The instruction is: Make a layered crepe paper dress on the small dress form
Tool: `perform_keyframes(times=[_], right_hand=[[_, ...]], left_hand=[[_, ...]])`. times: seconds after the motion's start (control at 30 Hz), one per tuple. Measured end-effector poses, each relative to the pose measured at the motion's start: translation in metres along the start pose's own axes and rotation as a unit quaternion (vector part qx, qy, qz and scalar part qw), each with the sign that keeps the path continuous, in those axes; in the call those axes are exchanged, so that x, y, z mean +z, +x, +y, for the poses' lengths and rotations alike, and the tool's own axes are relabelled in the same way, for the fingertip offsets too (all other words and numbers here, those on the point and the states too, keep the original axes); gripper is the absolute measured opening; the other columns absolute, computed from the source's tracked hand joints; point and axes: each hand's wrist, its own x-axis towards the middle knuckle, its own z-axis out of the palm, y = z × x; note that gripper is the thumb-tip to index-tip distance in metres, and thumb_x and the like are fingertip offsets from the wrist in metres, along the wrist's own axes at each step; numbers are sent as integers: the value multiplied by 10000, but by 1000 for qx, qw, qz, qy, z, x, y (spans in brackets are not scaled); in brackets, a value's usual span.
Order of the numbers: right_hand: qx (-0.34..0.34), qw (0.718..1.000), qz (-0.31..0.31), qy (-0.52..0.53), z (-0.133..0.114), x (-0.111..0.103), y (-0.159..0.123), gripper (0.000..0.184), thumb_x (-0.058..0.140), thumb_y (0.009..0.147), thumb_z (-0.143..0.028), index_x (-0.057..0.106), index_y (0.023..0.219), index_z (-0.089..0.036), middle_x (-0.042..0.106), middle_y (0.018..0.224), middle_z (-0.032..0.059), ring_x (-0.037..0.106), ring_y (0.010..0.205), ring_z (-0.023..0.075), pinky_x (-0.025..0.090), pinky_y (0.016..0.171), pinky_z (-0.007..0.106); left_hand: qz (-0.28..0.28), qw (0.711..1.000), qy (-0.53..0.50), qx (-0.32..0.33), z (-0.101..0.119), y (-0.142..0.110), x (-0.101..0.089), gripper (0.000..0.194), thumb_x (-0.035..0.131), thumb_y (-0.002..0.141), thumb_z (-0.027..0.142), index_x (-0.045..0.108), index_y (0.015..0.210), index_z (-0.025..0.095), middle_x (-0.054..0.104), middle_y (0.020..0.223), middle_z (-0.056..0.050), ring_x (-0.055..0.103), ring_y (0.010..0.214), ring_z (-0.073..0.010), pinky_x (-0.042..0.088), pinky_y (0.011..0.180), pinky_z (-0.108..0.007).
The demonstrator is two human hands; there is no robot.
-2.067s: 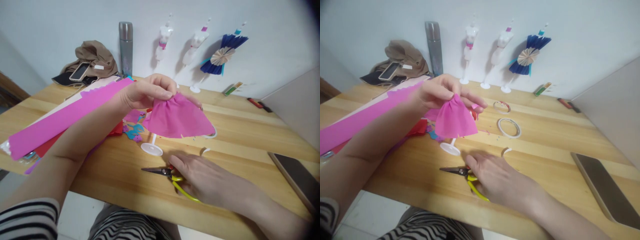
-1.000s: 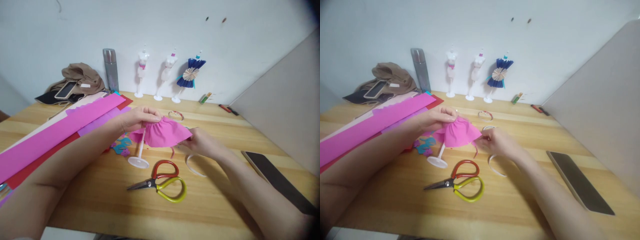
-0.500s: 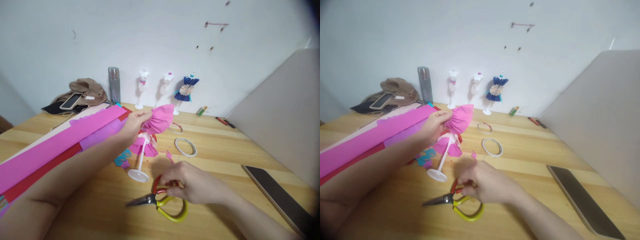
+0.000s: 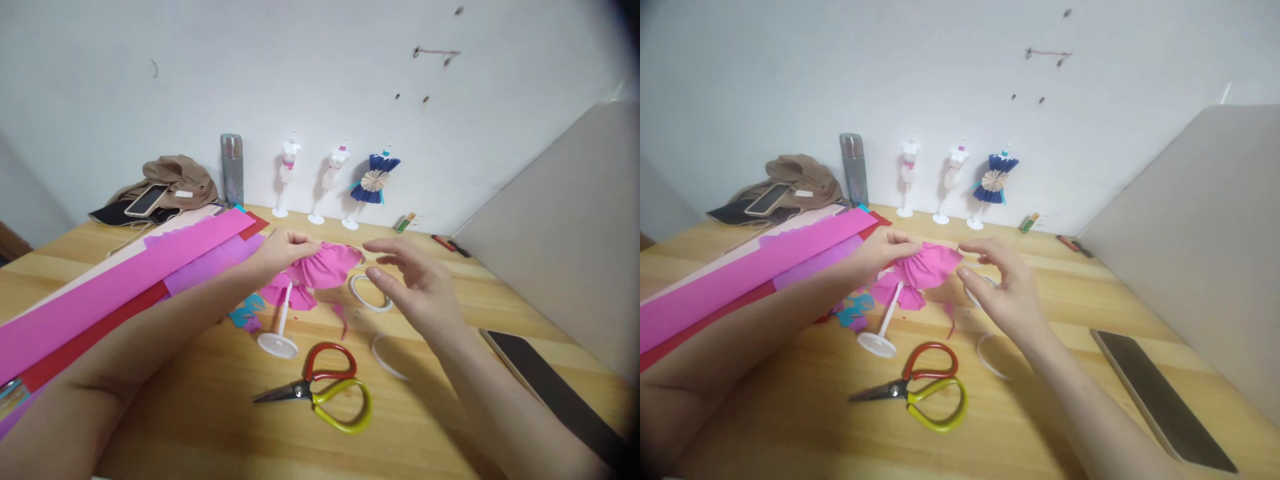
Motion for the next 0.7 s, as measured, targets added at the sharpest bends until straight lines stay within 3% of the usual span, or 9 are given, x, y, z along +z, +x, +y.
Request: perform_keyframes(times=[0.1, 0.23, 0.37, 0.5, 0.6, 0.7], right_hand=[[0, 998, -58, -22, -5, 7, 13, 232, 701, 779, -370, 711, 981, -255, 744, 1068, 91, 658, 1049, 314, 492, 924, 498], [11, 994, -110, 6, -7, 23, 22, 112, 695, 754, -348, 692, 754, -237, 760, 854, 71, 697, 906, 301, 520, 861, 467], [34, 991, -124, 44, -6, 29, 23, 129, 667, 759, -311, 644, 655, -239, 724, 727, 45, 687, 807, 275, 518, 795, 427], [74, 982, -141, 100, 6, 29, 20, 138, 702, 740, -324, 660, 637, -243, 710, 747, 56, 671, 805, 273, 516, 789, 426], [111, 970, -142, 165, 14, 31, 18, 145, 732, 720, -347, 670, 636, -247, 707, 752, 51, 667, 784, 262, 522, 738, 404], [147, 957, -137, 210, 15, 33, 16, 159, 732, 729, -350, 657, 642, -239, 700, 747, 41, 647, 710, 225, 510, 664, 367]], left_hand=[[-62, 995, 80, 13, 6, -3, -1, 188, 693, 707, 303, 662, 608, 146, 574, 576, 12, 511, 593, -115, 366, 557, -228], [-115, 984, 129, 35, 9, -6, 0, 209, 648, 735, 302, 643, 591, 151, 538, 559, 13, 480, 574, -109, 338, 531, -228], [-142, 976, 157, 58, 8, -6, 1, 226, 591, 759, 276, 599, 571, 152, 498, 563, 20, 438, 560, -100, 316, 540, -240], [-177, 965, 182, 64, 9, -6, 0, 271, 553, 774, 270, 501, 530, 163, 405, 548, 34, 369, 545, -89, 261, 529, -246], [-202, 955, 206, 61, 10, -5, -3, 378, 550, 820, 328, 398, 507, 178, 284, 529, 48, 269, 515, -82, 176, 500, -261], [-221, 950, 206, 76, 12, -5, -7, 439, 559, 856, 406, 385, 521, 181, 285, 546, 42, 270, 521, -88, 159, 500, -272]])
